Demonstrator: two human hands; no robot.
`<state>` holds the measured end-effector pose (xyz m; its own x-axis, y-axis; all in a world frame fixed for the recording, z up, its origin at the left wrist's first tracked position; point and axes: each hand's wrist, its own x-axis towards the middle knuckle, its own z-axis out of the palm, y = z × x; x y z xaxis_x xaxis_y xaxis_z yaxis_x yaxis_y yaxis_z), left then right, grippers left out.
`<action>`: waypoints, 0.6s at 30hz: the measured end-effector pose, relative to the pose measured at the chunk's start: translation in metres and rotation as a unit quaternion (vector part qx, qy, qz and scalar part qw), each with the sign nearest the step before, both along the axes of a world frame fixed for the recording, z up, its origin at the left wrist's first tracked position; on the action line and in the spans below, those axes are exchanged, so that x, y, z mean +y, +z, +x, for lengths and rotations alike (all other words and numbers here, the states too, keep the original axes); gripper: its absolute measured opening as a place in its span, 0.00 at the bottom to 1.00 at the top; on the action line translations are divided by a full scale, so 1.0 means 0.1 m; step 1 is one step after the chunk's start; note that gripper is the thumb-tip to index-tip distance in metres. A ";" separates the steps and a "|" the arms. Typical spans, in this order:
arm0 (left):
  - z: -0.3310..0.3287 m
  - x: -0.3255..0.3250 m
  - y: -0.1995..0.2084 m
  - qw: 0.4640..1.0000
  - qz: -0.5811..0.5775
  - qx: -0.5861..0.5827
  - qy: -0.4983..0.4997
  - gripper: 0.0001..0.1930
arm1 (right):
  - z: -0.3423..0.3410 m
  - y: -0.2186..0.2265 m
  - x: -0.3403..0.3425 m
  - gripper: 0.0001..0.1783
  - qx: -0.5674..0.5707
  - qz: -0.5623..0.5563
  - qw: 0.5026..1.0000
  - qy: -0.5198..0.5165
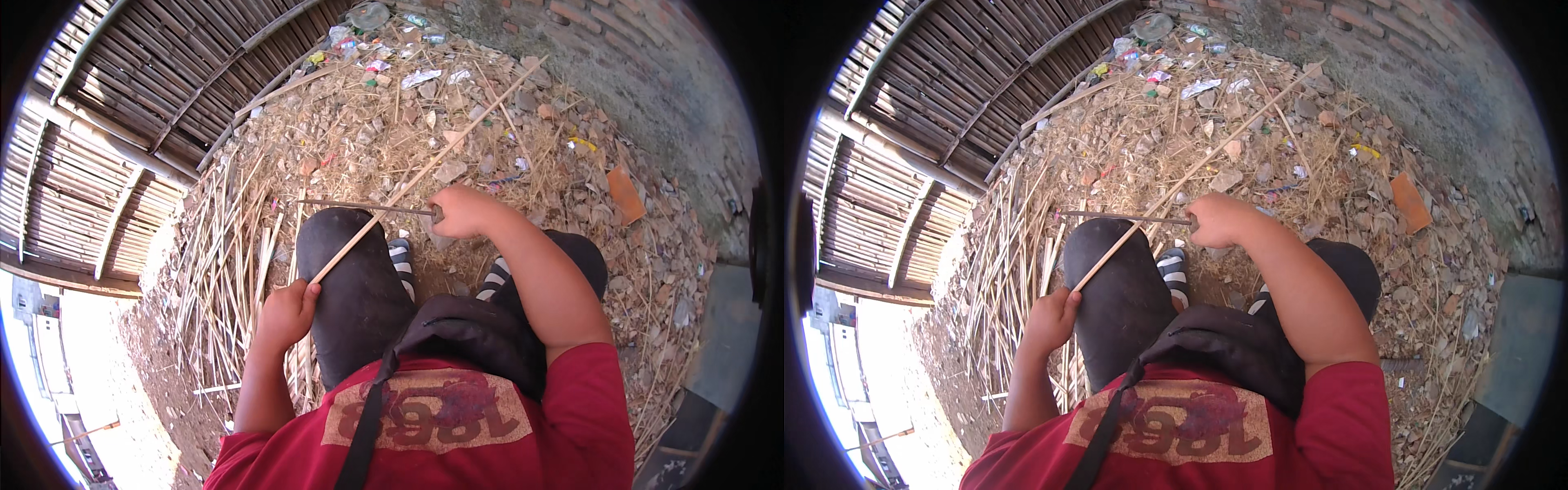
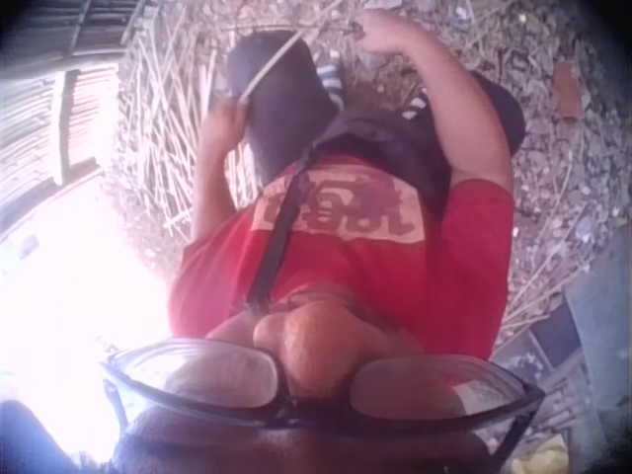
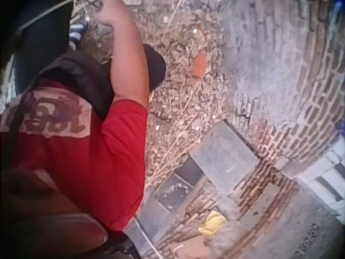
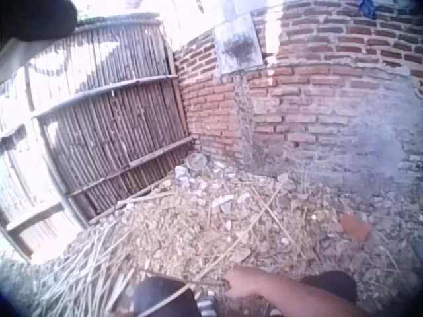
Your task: The person shaves a long thin bamboo stick using a large blade by holding the stick in one hand and running the blade along its length.
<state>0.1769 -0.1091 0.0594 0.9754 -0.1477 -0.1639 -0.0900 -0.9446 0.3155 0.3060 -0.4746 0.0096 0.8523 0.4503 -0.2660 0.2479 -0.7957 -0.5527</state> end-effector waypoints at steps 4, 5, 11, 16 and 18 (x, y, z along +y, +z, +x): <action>0.02 0.02 -0.06 1.000 -0.008 -0.008 -0.007 0.23 | 0.05 0.06 -0.04 0.37 0.127 0.008 0.992 0.017; 0.03 0.02 -0.06 1.000 -0.008 -0.010 -0.009 0.23 | 0.08 0.05 -0.07 0.38 0.163 0.006 0.987 0.005; 0.00 -0.03 -0.03 1.000 0.002 -0.016 -0.002 0.22 | 0.00 -0.19 0.05 0.26 0.008 0.028 1.000 0.006; -0.01 -0.03 -0.06 1.000 0.014 -0.017 -0.001 0.22 | -0.05 0.19 0.19 0.21 -0.013 -0.043 0.999 0.021; 0.01 0.00 -0.08 1.000 0.002 -0.015 -0.001 0.22 | 0.01 0.06 0.06 0.20 -0.019 -0.011 1.000 -0.020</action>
